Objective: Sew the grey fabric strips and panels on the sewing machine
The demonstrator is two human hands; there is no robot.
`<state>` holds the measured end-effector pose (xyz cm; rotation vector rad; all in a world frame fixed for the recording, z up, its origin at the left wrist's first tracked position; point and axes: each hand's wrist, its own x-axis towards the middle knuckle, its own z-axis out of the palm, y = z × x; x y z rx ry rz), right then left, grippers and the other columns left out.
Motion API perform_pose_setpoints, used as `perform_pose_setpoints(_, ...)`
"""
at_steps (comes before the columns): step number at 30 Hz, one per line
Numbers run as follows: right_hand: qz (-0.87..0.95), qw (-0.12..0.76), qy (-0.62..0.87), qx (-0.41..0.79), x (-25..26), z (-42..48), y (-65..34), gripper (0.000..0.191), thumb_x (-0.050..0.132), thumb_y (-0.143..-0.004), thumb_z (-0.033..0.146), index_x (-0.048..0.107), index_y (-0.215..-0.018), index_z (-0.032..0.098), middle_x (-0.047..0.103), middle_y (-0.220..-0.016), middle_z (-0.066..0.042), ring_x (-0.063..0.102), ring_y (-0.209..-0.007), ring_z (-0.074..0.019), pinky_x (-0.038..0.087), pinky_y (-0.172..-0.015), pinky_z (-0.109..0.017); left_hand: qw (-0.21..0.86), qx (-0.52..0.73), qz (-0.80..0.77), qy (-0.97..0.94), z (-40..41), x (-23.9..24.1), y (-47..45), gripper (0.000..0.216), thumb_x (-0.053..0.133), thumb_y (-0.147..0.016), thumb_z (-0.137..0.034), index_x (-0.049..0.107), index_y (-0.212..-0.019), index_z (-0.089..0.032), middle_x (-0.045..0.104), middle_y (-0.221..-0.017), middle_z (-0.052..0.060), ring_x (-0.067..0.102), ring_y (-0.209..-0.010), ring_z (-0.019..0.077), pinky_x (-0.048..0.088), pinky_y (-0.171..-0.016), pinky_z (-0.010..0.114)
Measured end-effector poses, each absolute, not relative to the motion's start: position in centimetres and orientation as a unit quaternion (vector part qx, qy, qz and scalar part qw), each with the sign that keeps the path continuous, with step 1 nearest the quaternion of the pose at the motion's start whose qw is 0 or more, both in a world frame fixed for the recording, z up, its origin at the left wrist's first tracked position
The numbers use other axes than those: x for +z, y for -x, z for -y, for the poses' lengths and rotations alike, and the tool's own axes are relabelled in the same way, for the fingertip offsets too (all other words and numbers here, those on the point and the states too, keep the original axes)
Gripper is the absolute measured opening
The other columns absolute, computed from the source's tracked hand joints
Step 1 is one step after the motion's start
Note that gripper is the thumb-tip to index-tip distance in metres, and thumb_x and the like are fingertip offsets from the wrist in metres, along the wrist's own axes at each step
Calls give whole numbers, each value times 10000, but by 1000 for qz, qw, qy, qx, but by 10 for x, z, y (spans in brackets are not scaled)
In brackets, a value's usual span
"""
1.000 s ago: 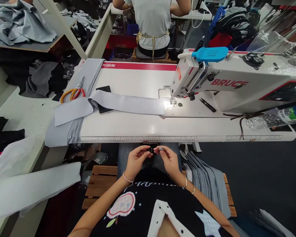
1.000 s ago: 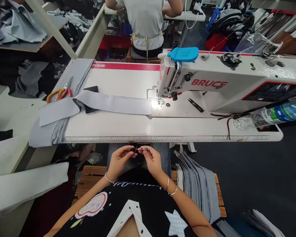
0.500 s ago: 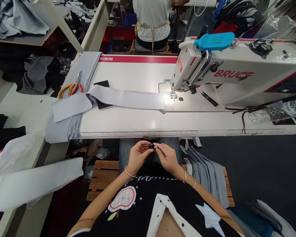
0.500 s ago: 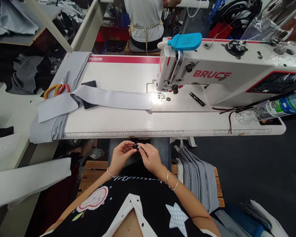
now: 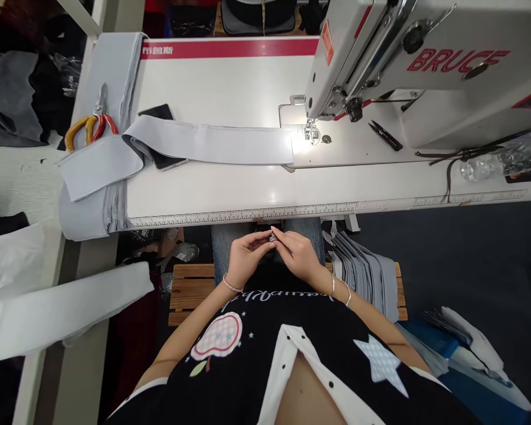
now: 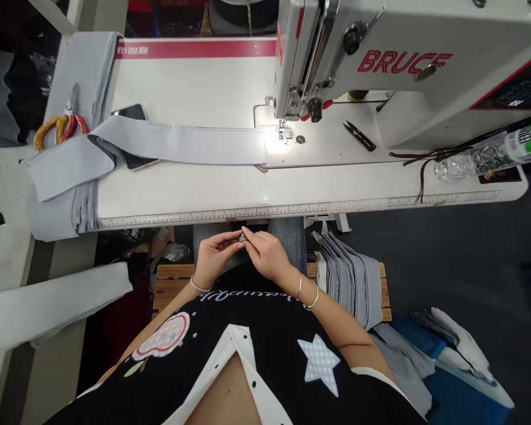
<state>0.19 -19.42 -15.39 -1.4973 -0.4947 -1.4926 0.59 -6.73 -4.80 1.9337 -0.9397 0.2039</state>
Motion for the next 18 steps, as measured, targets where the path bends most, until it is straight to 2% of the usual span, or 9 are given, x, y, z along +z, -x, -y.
perform_pose_setpoints(3, 199, 514, 587, -593, -153, 194, 0, 300, 495, -1007, 298, 698, -1186, 168, 704, -1038, -90, 667, -885, -206, 546, -812, -340, 478, 70, 373, -792, 68, -46, -5, 354, 878, -631, -368, 769, -879, -141, 743, -880, 87, 700, -797, 201, 601, -760, 313)
perform_pose_setpoints(8, 201, 637, 543, -509, -151, 196, 4, 256, 607, -930, 331, 726, -1102, 182, 684, -774, -20, 636, -692, -150, 527, -693, -271, 536, -9, 359, -764, 68, -46, -10, 367, 870, -667, -362, 756, -936, -141, 732, -856, 72, 675, -703, 148, 584, -705, 266)
perform_pose_setpoints(11, 220, 703, 494, -462, -151, 200, 6, 265, 614, -897, 331, 725, -1072, 164, 658, -729, -8, 617, -652, -131, 522, -678, -253, 602, -74, 321, -727, 68, -44, -14, 424, 894, -637, -363, 749, -970, -144, 732, -869, 70, 676, -698, 126, 574, -696, 233)
perform_pose_setpoints(14, 214, 707, 488, -465, -150, 202, 8, 239, 622, -884, 311, 727, -1039, 163, 654, -743, -12, 606, -667, -128, 513, -691, -253, 643, -115, 279, -704, 69, -41, -14, 436, 932, -573, -329, 748, -920, -138, 733, -881, 73, 693, -739, 131, 576, -715, 214)
perform_pose_setpoints(18, 204, 683, 498, -494, -147, 199, 11, 201, 625, -883, 323, 712, -988, 175, 644, -745, -18, 583, -670, -133, 495, -659, -255, 648, -113, 267, -704, 68, -38, -12, 421, 933, -569, -309, 738, -900, -135, 727, -879, 67, 689, -747, 129, 576, -708, 209)
